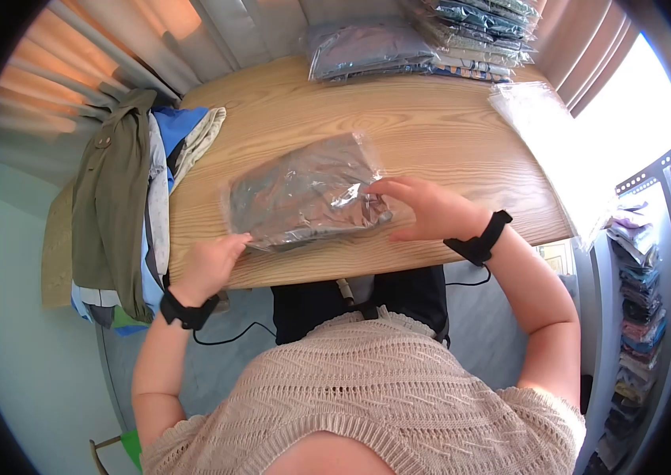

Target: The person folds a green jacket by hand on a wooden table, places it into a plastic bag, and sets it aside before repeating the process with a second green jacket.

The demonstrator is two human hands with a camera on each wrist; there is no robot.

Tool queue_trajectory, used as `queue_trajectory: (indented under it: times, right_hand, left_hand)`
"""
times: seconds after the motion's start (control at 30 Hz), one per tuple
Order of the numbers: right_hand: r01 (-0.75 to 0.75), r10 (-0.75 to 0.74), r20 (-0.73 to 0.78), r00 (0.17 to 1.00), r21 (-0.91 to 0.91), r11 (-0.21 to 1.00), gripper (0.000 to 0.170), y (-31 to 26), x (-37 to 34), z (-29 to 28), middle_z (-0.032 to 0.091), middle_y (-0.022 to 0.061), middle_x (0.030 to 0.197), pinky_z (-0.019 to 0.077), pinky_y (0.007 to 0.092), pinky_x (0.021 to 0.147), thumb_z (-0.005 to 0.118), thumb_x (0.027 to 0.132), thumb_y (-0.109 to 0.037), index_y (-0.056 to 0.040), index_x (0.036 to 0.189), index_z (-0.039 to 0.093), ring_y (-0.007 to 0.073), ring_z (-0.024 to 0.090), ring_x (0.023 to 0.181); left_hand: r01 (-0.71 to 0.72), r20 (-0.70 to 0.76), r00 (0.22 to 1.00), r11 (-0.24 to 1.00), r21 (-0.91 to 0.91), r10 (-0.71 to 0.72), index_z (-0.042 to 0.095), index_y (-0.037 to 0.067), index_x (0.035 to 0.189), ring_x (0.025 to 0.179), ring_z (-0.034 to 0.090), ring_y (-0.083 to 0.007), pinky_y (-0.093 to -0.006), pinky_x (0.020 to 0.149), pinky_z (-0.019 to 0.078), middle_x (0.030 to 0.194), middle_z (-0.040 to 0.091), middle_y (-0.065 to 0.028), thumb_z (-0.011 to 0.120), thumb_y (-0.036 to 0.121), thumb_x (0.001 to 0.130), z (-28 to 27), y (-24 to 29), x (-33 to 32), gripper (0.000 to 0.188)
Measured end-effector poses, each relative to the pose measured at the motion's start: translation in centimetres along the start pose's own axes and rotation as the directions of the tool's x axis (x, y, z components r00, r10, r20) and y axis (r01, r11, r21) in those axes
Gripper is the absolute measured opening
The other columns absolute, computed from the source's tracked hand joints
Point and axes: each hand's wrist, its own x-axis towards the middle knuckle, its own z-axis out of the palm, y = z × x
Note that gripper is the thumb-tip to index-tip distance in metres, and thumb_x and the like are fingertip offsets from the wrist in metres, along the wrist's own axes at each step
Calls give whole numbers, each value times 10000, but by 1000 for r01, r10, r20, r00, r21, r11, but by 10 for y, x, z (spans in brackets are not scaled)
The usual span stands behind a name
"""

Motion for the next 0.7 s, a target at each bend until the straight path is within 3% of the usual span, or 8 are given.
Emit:
queue_trajectory:
  times: [0.07, 0.13, 0.27, 0.33, 0.4, 0.47, 0.5, 0.7]
  right_hand:
    - [-17, 17, 4, 1000, 73, 997, 721, -8, 1, -17, 493, 104, 1331, 355, 370, 1048, 767, 728, -180, -81, 1356, 427, 256, 454, 1247]
    - [24, -14, -62, 998, 159, 987, 726, -4, 11, -27, 499, 91, 1328, 350, 359, 1048, 769, 730, -162, -75, 1360, 420, 236, 459, 1240]
    - [127, -16, -257, 966, 422, 898, 725, 14, 51, -26, 559, 102, 1236, 373, 365, 1023, 773, 737, -166, -83, 1361, 412, 212, 496, 1174]
    - [163, -53, -311, 949, 339, 926, 690, 25, 69, -15, 594, 106, 1178, 387, 359, 998, 776, 742, -156, -70, 1338, 440, 217, 523, 1132]
    - [3, 86, -254, 963, 328, 945, 626, 28, 84, -9, 623, 120, 1112, 410, 340, 957, 767, 760, -161, -72, 1307, 477, 214, 547, 1082]
    - [27, 84, -312, 947, 337, 941, 504, 24, 90, -6, 647, 109, 1056, 437, 319, 905, 750, 780, -172, -72, 1234, 555, 197, 577, 994]
    - [-8, 109, -294, 949, 324, 946, 435, 24, 93, -5, 658, 95, 1021, 450, 310, 876, 737, 791, -166, -68, 1188, 588, 187, 586, 956]
    - [-70, 176, -296, 939, 335, 940, 259, 15, 98, -4, 672, 67, 942, 478, 299, 813, 686, 831, -124, -34, 1068, 638, 169, 606, 875]
  left_hand:
    - [8, 16, 1000, 1000, 15, -9, 621, 46, 948, 749, 631, -307, -381, 657, 494, 827, 641, -153, 476, 246, 957, -31, 1, 12, 247]
    - [189, 89, 981, 954, -234, -172, 592, 24, 886, 641, 593, -235, -336, 602, 468, 715, 582, -112, 454, 263, 979, -63, -1, 24, 291]
    - [326, 134, 944, 803, -499, -301, 605, 16, 891, 642, 534, -74, -237, 559, 415, 718, 551, 10, 481, 282, 972, -88, -29, 48, 305]
    - [309, 43, 939, 781, -542, -342, 643, 29, 916, 632, 522, -51, -217, 541, 395, 717, 539, 31, 490, 298, 970, -90, -42, 59, 315]
    - [300, 43, 945, 810, -504, -324, 605, 22, 1088, 768, 573, -84, -235, 689, 442, 821, 608, -3, 489, 344, 965, -87, -63, 63, 363]
    - [36, -278, 889, 661, -750, -364, 425, -5, 1322, 1009, 586, -172, -309, 946, 414, 1037, 628, -116, 492, 418, 954, -71, -76, 61, 564]
    - [35, -176, 928, 545, -838, -329, 311, -24, 1374, 1240, 461, -230, -370, 1104, 259, 1261, 535, -183, 494, 523, 922, -67, -86, 53, 733]
    - [124, 52, 982, 415, -902, -179, 399, 35, 1358, 1310, 384, -218, -362, 1117, 227, 1334, 502, -138, 773, 629, 588, -47, -63, 28, 1042]
